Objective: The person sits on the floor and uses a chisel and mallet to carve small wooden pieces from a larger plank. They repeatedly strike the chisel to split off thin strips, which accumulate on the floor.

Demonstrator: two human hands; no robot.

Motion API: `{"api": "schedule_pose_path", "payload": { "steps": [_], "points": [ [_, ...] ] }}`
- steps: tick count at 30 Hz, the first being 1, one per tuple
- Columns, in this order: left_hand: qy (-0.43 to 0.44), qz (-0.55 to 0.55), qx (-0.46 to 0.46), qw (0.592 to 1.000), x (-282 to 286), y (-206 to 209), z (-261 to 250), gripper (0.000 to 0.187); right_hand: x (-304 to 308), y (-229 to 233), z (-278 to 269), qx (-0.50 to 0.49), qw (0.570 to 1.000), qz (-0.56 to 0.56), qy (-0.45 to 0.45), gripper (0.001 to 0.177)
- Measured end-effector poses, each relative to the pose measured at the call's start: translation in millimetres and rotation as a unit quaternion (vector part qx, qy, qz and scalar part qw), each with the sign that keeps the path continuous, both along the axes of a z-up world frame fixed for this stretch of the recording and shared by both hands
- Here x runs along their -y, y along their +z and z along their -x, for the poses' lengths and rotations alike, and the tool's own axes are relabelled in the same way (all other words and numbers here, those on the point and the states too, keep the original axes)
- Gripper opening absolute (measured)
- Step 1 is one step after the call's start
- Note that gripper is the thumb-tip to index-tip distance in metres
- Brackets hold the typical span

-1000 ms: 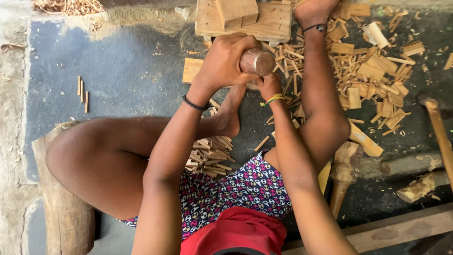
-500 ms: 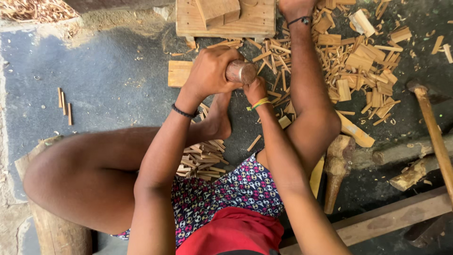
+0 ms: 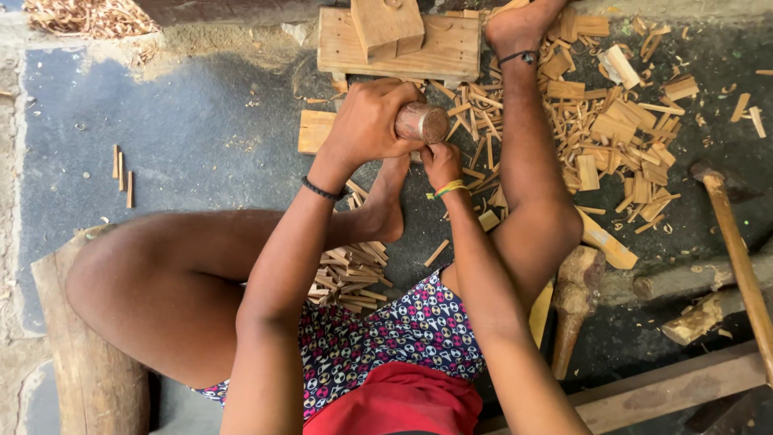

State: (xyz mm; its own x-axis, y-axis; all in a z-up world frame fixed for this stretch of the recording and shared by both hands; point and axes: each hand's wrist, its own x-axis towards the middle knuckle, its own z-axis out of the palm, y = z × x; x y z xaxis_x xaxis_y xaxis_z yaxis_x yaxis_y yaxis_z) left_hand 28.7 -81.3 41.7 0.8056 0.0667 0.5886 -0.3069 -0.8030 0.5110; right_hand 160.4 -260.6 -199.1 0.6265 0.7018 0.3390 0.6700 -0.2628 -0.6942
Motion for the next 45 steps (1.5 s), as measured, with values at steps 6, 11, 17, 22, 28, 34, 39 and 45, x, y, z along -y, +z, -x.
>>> {"api": "schedule_pose_path", "payload": {
  "steps": [6,11,17,22,28,34,39,45],
  "points": [
    [0.019,-0.022,-0.031,0.999,2,-10,0,0.045,2,-18,-4,0.007,1.0,0.024,-0.014,0.009],
    [-0.008,0.007,-0.004,1.0,7,-4,-2,0.044,6,7,1,-0.004,0.998,0.051,-0.023,0.009],
    [-0.038,0.064,0.031,0.997,15,4,-10,0.039,40,79,-7,-0.09,0.994,-0.058,-0.032,0.017],
    [-0.074,0.091,0.046,0.992,21,15,-12,0.041,102,110,-20,-0.118,0.973,-0.138,-0.139,0.023],
    [-0.074,0.167,0.09,0.979,30,19,-31,0.034,237,100,21,-0.126,0.926,-0.217,-0.283,0.02],
    [-0.057,0.255,0.081,0.962,47,2,-53,0.024,398,58,58,-0.194,0.771,-0.35,-0.495,0.023],
    [-0.058,0.256,0.051,0.963,54,-18,-57,0.025,444,27,84,-0.152,0.799,-0.234,-0.532,0.024],
    [-0.057,0.231,0.037,0.971,46,-29,-59,0.027,441,27,92,-0.094,0.836,-0.09,-0.533,0.021]
  ]
}}
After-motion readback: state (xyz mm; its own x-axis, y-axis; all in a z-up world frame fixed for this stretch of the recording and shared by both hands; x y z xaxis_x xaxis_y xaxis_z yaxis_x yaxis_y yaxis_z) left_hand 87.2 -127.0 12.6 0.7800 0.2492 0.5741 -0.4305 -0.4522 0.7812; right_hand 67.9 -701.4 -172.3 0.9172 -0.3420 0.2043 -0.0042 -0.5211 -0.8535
